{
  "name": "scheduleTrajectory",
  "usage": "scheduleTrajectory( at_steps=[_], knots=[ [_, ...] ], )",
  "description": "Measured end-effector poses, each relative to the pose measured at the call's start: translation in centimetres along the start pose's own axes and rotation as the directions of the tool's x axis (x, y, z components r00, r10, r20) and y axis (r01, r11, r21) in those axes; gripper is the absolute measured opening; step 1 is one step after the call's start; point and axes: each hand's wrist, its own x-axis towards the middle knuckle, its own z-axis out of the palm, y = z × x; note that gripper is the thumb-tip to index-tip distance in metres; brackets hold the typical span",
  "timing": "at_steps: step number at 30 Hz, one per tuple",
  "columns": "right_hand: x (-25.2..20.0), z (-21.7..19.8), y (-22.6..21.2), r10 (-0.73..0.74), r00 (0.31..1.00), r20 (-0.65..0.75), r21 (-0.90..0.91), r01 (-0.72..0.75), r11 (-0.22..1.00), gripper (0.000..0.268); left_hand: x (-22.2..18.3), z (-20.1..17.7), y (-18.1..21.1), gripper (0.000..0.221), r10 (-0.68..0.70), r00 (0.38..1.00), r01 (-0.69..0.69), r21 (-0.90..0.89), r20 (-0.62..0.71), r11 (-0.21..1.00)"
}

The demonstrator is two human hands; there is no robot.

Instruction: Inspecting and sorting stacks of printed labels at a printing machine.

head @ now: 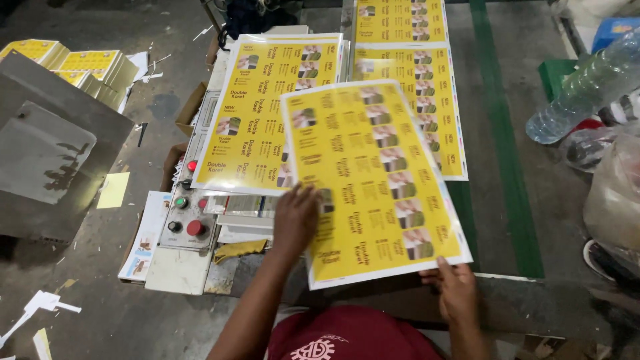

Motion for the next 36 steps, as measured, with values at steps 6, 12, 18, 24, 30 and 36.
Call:
scheduleTrajectory(
  at_steps=[6,12,18,24,30,36],
  knots=[
    [-1.6,-3.7,-1.2,0.003,0.987,-0.159,-0.082,-0.016,0.996,0.026,-0.7,2.1,-5.3,0.063,-0.119,0.980,0.091,0.173,0.160,0.981],
    [-2.1,-7.4,-0.3,0.006,0.980,-0.199,-0.105,-0.027,0.994,0.026,-2.4,2.1,-4.1,0.069,-0.115,0.981,0.068,0.278,0.155,0.958],
    [-2.9,-7.7,-1.6,0.028,0.969,-0.244,-0.139,-0.063,0.988,0.027,0.5,-2.0,-3.6,0.031,-0.169,0.980,0.148,0.184,0.102,0.972],
    [-3.0,-8.5,-0.7,0.031,0.970,-0.242,-0.153,-0.070,0.986,0.028,2.3,-6.8,0.5,0.027,-0.098,0.987,0.110,0.084,-0.129,0.990],
    [-3.6,-6.6,-1.4,0.033,0.973,-0.227,-0.165,-0.072,0.984,0.025,1.1,-5.4,2.1,0.028,-0.188,0.973,0.188,-0.012,-0.136,0.982],
    [-2.3,-5.0,-1.0,0.037,0.979,-0.201,-0.156,-0.070,0.985,0.028,0.7,-5.2,2.1,0.027,-0.215,0.964,0.210,-0.050,-0.153,0.976]
  ],
)
